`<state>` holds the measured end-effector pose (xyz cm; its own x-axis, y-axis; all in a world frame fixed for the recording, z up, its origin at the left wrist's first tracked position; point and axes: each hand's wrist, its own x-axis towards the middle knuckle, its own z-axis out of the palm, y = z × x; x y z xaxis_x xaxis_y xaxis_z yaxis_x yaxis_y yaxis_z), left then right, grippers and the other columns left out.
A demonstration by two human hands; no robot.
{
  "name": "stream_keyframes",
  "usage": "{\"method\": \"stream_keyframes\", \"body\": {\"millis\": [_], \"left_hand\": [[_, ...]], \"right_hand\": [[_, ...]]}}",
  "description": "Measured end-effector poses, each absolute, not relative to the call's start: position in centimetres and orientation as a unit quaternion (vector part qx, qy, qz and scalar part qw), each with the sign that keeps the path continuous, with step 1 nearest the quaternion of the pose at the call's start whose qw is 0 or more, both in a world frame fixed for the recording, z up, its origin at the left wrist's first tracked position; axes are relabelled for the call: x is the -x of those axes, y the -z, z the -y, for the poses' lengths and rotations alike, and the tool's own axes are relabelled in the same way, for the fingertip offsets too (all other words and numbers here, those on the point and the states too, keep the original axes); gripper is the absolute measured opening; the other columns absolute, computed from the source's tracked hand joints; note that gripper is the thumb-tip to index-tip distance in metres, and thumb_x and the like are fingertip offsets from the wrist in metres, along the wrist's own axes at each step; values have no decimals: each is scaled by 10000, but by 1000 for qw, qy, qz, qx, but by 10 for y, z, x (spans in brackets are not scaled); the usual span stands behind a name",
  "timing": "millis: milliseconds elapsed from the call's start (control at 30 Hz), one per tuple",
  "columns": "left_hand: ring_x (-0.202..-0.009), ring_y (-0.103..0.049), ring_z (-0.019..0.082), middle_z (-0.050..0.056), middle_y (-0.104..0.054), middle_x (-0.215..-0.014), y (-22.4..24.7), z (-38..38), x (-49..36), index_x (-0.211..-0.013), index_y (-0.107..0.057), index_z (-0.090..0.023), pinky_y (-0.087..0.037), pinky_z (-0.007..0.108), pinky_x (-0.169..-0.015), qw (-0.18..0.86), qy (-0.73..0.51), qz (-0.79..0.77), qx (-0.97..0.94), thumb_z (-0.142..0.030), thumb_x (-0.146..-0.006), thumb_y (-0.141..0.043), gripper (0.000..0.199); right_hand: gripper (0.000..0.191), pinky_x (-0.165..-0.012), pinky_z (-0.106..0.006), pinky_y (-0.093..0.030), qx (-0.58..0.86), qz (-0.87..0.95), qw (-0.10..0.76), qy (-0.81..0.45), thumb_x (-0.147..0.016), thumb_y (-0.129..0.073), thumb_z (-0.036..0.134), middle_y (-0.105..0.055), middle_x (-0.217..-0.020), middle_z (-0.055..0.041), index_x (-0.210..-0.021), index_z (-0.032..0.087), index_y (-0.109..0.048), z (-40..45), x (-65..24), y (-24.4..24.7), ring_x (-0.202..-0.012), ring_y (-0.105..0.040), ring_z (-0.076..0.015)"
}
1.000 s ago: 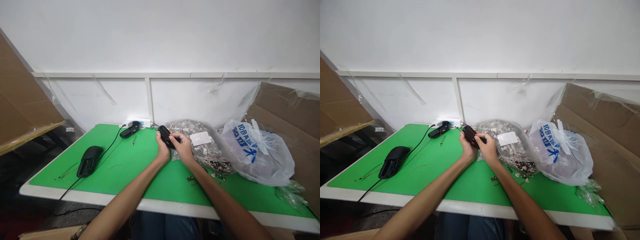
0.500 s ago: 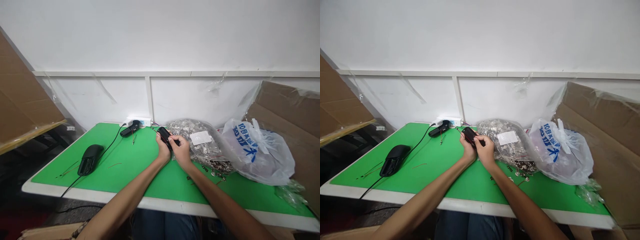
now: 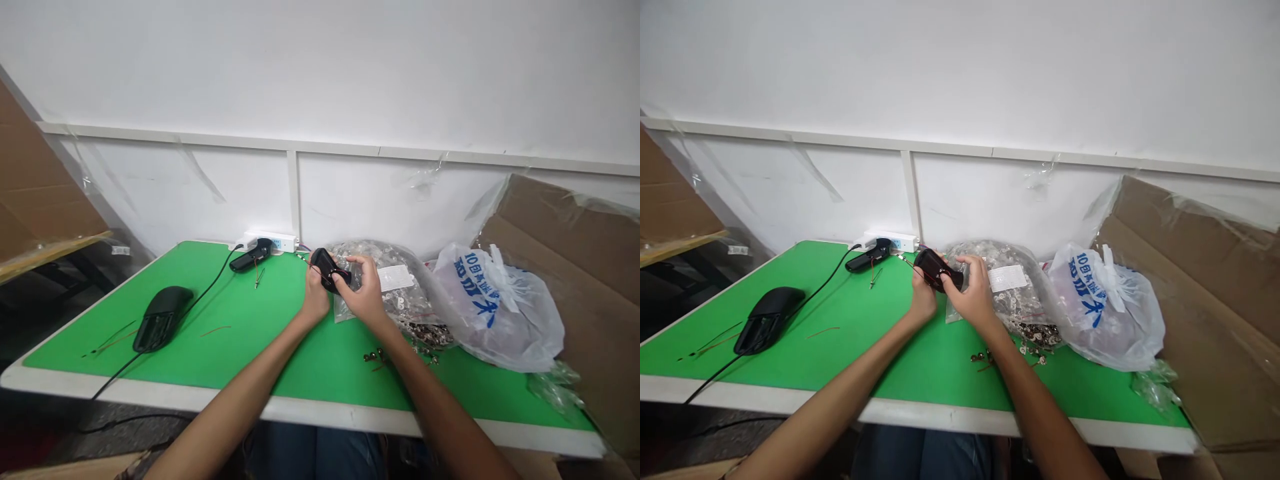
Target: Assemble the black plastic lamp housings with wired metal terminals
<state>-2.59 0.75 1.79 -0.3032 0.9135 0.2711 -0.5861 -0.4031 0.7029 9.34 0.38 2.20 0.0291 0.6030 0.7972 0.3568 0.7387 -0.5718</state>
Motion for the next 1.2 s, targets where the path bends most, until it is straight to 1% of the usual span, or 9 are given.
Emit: {"method": "stream_keyframes", "body": {"millis": [133, 233, 367, 500, 667, 833, 933, 1067, 1200], "left_hand": [[-837, -625, 231, 73, -698, -893, -21, -3, 32, -941, -774, -204, -534, 316, -829, 370, -754, -230, -492, -804, -777, -721, 624], [-874, -626, 254, 92, -701, -925, -27, 1, 41, -956, -797, -197, -524, 348, -891, 325, -730, -223, -559, -822, -693, -779, 679], [-879, -678, 303, 119, -740, -888, -40, 5, 54, -933, -825, -203, -517, 429, -961, 263, -643, -218, -685, -737, -546, -909, 664], [-800, -729, 328, 131, -761, -811, -57, 10, 60, -893, -824, -222, -561, 452, -867, 193, -568, -225, -767, -751, -485, -907, 673], [-784, -743, 342, 125, -773, -780, -69, 13, 63, -848, -827, -242, -582, 457, -892, 290, -575, -257, -720, -616, -241, -1014, 737], [-863, -757, 359, 135, -781, -828, -69, 13, 66, -843, -819, -224, -563, 465, -982, 380, -594, -259, -660, -458, -159, -1051, 759], [-892, -759, 368, 119, -785, -855, -64, 11, 68, -885, -816, -227, -558, 475, -1006, 383, -592, -260, -660, -369, -157, -1054, 779], [-996, -766, 364, 145, -777, -972, -57, 10, 65, -995, -808, -177, -561, 418, -1019, 395, -626, -273, -614, -242, -214, -1058, 823], [-1125, -745, 344, 133, -770, -1143, -51, 11, 55, -1168, -767, -214, -530, 424, -1085, 378, -645, -282, -601, -242, -506, -1007, 704]], "right_hand": [[161, -885, -445, -503, 303, 787, 537, 16, -941, -652, 332, -675, -1008, -97, -1045, 221, -598, -4, -112, -28, -986, -608, -280], [93, -794, -405, -468, 263, 830, 487, 67, -984, -612, 307, -667, -909, -78, -962, 219, -594, -5, -117, -29, -877, -583, -250], [312, -673, -393, -384, 210, 844, 471, 149, -1071, -449, 362, -596, -759, -68, -833, 225, -595, -8, -118, -24, -757, -513, -239], [439, -650, -394, -356, 194, 845, 472, 162, -1092, -380, 483, -586, -737, -74, -816, 231, -609, -8, -118, -18, -734, -506, -237], [362, -675, -398, -385, 201, 828, 509, 124, -1073, -437, 484, -616, -787, -86, -893, 236, -630, -6, -113, -11, -760, -537, -250], [379, -665, -392, -380, 207, 832, 500, 118, -1071, -427, 488, -573, -739, -73, -843, 246, -609, -6, -110, -9, -743, -523, -248], [358, -658, -391, -372, 219, 833, 487, 141, -1067, -428, 443, -579, -729, -74, -829, 244, -606, -3, -111, -12, -730, -517, -242], [299, -652, -391, -357, 250, 818, 500, 138, -1058, -450, 312, -599, -727, -71, -804, 239, -589, 2, -109, -18, -720, -516, -234], [288, -674, -387, -390, 297, 793, 524, 88, -1067, -449, 290, -622, -751, -74, -832, 233, -607, 2, -108, -23, -747, -541, -241]]}}
